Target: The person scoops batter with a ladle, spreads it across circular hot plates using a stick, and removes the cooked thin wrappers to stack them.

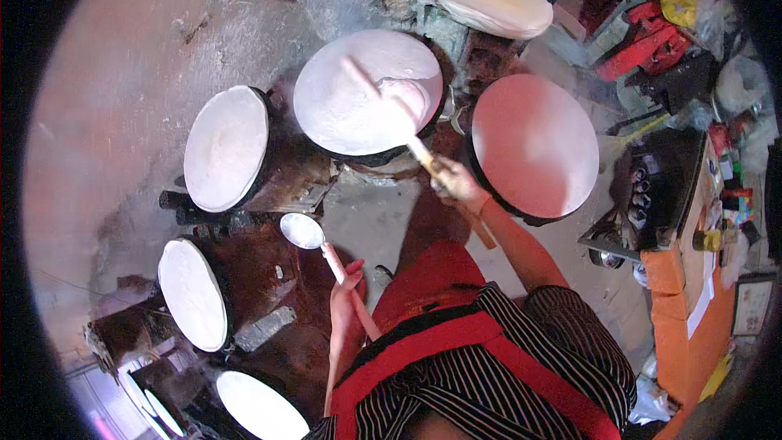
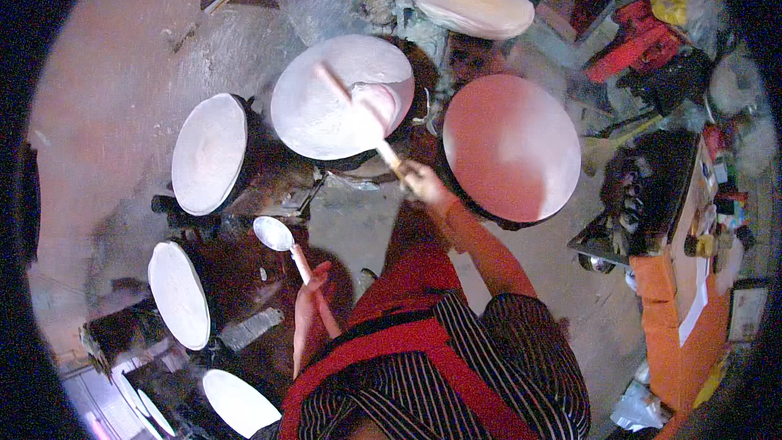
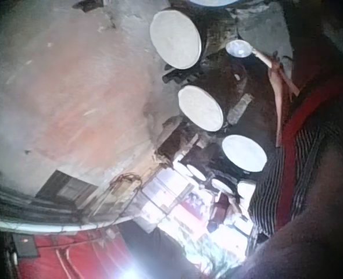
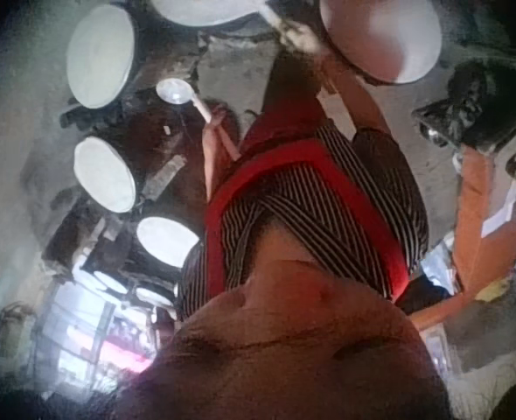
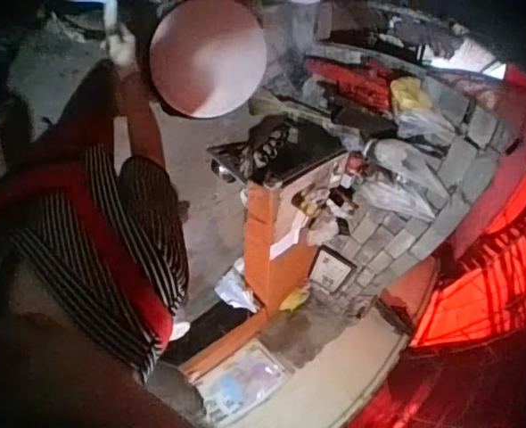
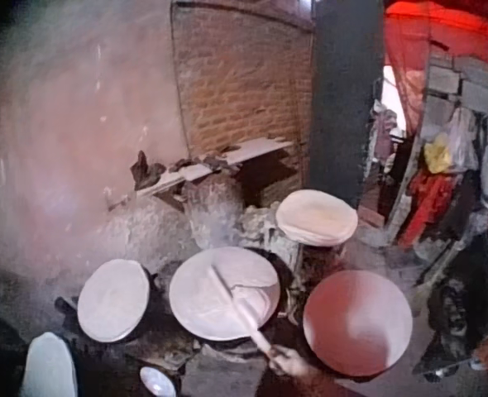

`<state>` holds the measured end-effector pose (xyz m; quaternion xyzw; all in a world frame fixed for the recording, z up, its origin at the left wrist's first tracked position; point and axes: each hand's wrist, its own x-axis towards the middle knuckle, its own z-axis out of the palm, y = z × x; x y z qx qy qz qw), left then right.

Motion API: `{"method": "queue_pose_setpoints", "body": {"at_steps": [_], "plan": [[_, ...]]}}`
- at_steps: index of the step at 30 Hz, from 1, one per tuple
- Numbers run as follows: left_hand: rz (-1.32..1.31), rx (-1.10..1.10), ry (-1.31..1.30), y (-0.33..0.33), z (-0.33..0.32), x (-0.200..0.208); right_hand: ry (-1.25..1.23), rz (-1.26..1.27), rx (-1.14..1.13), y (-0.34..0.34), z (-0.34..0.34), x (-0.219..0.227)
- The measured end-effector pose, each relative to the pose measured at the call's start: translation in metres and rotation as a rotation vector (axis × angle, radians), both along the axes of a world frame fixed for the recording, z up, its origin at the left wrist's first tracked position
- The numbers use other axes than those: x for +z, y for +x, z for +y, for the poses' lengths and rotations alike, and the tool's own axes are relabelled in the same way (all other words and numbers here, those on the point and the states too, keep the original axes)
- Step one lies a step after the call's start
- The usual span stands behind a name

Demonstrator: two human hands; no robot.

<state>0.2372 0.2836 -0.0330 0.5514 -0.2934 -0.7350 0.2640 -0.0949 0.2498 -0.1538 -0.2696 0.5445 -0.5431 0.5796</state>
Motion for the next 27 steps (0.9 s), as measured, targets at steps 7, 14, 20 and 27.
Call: {"method": "queue_pose_setpoints", "body": {"at_steps": [7,14,20,27], "plan": [[-0.025,0.159,0.024,-0.032,0.008,0.012,0.119,-0.085,-0.302,-0.024,-0.069,0.044],[0.007,0.249,-0.037,-0.030,-0.015,0.025,-0.117,0.444,-0.181,0.017,-0.073,0.038],[-0.115,0.097,-0.118,-0.035,-0.036,0.043,-0.218,0.189,-0.550,0.055,-0.085,-0.033],[0.106,0.050,-0.093,-0.021,-0.060,0.034,-0.277,-0.208,-0.649,0.031,-0.072,0.005]]}}
